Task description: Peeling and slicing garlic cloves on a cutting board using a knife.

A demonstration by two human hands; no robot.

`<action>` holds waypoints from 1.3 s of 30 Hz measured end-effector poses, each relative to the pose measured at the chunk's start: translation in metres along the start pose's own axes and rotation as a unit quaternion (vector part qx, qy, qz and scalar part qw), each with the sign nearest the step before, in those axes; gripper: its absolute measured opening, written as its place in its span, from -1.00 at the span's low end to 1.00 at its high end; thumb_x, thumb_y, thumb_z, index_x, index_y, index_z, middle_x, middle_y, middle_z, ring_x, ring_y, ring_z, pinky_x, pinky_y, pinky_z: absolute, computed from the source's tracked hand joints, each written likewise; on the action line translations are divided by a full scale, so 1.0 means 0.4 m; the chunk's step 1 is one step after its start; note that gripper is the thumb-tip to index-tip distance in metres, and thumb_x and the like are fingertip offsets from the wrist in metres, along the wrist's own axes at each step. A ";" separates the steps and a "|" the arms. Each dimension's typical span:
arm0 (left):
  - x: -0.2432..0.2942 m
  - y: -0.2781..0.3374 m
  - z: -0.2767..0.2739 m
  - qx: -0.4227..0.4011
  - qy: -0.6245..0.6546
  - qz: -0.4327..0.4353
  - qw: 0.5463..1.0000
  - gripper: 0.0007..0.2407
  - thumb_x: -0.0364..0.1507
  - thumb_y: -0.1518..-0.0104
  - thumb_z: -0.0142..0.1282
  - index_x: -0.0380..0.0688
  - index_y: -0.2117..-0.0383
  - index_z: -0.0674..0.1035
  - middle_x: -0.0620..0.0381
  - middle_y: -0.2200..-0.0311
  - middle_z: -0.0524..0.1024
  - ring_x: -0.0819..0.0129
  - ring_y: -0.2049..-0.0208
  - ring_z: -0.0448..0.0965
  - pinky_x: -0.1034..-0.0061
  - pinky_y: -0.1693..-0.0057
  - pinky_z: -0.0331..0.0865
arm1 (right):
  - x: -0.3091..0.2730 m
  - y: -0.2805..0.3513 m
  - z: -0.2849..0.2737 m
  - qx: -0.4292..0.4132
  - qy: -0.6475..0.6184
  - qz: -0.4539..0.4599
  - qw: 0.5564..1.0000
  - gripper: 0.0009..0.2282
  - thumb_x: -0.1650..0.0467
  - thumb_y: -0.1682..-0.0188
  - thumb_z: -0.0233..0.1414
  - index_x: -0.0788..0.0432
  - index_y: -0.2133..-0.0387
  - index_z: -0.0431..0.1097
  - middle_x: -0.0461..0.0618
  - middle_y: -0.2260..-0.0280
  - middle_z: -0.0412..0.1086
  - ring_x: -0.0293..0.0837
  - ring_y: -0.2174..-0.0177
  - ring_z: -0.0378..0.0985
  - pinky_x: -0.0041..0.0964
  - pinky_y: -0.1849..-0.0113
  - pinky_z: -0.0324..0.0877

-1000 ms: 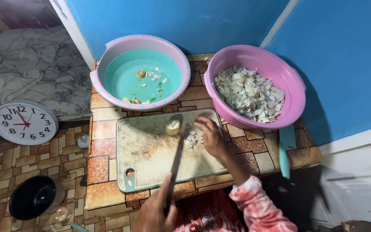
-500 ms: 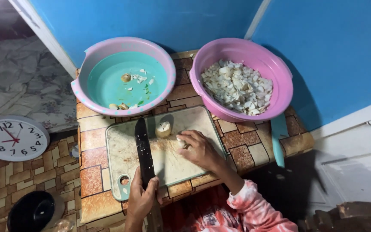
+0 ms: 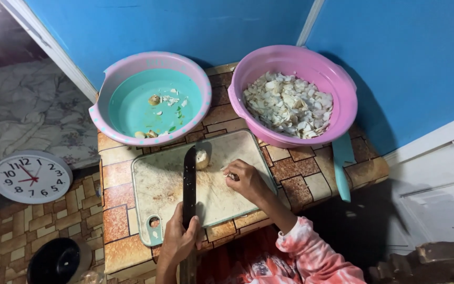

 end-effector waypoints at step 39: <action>-0.214 -0.097 -0.005 0.053 -0.140 0.164 0.975 -0.70 -0.32 -0.07 -0.17 -0.15 0.10 0.29 0.16 0.68 0.49 0.38 0.73 0.47 0.54 0.60 0.37 | -0.090 -0.042 -0.145 -0.020 0.013 -0.247 0.969 -0.78 0.60 0.13 -0.11 0.31 0.21 0.33 0.17 0.19 0.31 0.02 0.16 0.38 -0.22 0.06 0.35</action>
Point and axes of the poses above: each hand's wrist, its own y-axis away from the middle knuckle, its own z-axis out of the palm, x = y × z, the point moved 7 cm from there along -y, towards the middle knuckle
